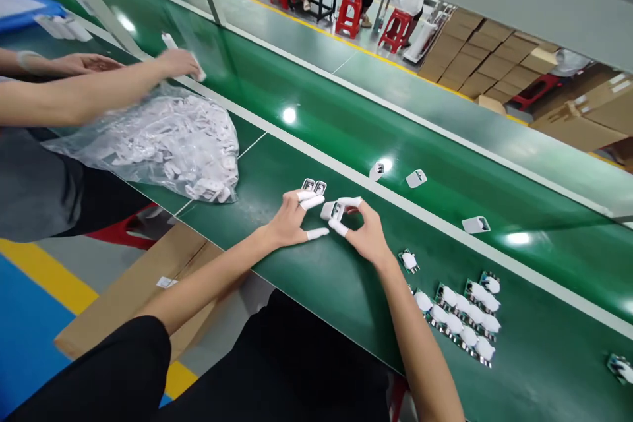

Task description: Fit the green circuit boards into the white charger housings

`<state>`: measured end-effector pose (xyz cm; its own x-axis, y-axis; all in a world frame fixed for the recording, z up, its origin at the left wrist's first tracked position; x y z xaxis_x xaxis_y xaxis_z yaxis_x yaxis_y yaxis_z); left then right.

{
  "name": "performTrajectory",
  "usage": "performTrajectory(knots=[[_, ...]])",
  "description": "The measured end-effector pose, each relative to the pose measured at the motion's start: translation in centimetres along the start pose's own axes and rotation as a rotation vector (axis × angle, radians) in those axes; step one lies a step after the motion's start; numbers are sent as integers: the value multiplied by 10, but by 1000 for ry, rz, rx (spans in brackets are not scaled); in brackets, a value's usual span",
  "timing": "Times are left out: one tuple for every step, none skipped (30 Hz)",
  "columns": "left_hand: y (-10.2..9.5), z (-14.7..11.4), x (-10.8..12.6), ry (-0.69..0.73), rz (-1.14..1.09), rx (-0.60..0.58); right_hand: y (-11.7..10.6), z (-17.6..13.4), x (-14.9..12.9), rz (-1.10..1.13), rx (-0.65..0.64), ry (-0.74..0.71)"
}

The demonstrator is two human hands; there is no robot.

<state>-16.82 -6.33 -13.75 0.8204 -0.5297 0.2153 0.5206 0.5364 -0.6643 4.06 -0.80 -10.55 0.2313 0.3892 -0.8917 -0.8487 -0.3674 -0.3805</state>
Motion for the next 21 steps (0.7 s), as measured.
performTrajectory(knots=[[4,0,9,52,-43,-38,3,-13,-3,48,-19,7],[10,-1,15,90,-100,-94,7,-25,-4,87,-31,19],[15,-1,20,112,-161,-156,12,-36,-4,111,-32,33],[20,-2,23,115,-215,-217,16,-46,-3,128,-14,42],[24,-3,23,104,-254,-269,18,-54,-1,139,28,48],[27,-4,22,86,-270,-310,20,-60,1,143,90,49],[29,-5,21,71,-264,-342,20,-65,3,143,154,48],[31,-6,21,68,-239,-372,20,-68,5,140,205,50],[32,-7,21,81,-202,-400,21,-69,7,137,232,56],[33,-8,22,103,-158,-425,21,-68,7,135,233,65],[33,-8,24,129,-118,-443,22,-67,7,135,215,75],[33,-8,26,155,-85,-452,23,-66,7,139,189,82],[33,-8,28,175,-64,-450,23,-65,5,143,161,87],[32,-8,29,185,-51,-443,23,-64,4,144,134,92],[31,-7,31,187,-45,-435,23,-63,3,141,104,99],[31,-7,32,187,-40,-429,23,-63,1,130,70,109],[30,-7,33,188,-34,-424,23,-64,0,108,33,122],[30,-6,34,192,-26,-419,24,-64,0,77,-6,138],[29,-6,35,202,-15,-408,25,-66,-1,38,-40,155],[28,-5,36,221,-1,-394,27,-67,-1,-5,-71,172],[27,-5,37,244,15,-380,28,-67,-1,-48,-99,187]])
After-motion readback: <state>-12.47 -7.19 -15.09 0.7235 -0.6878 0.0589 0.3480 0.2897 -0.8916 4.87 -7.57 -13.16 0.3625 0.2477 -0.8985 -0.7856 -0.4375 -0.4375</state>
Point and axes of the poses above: each hand's wrist, its own z-axis towards the middle knuckle, its own y-axis out of the palm, x = y × z, the point moved 6 cm from there along z, towards the middle knuckle, and after that the axes turned 10 degrees about z, right-handed, at the moved point
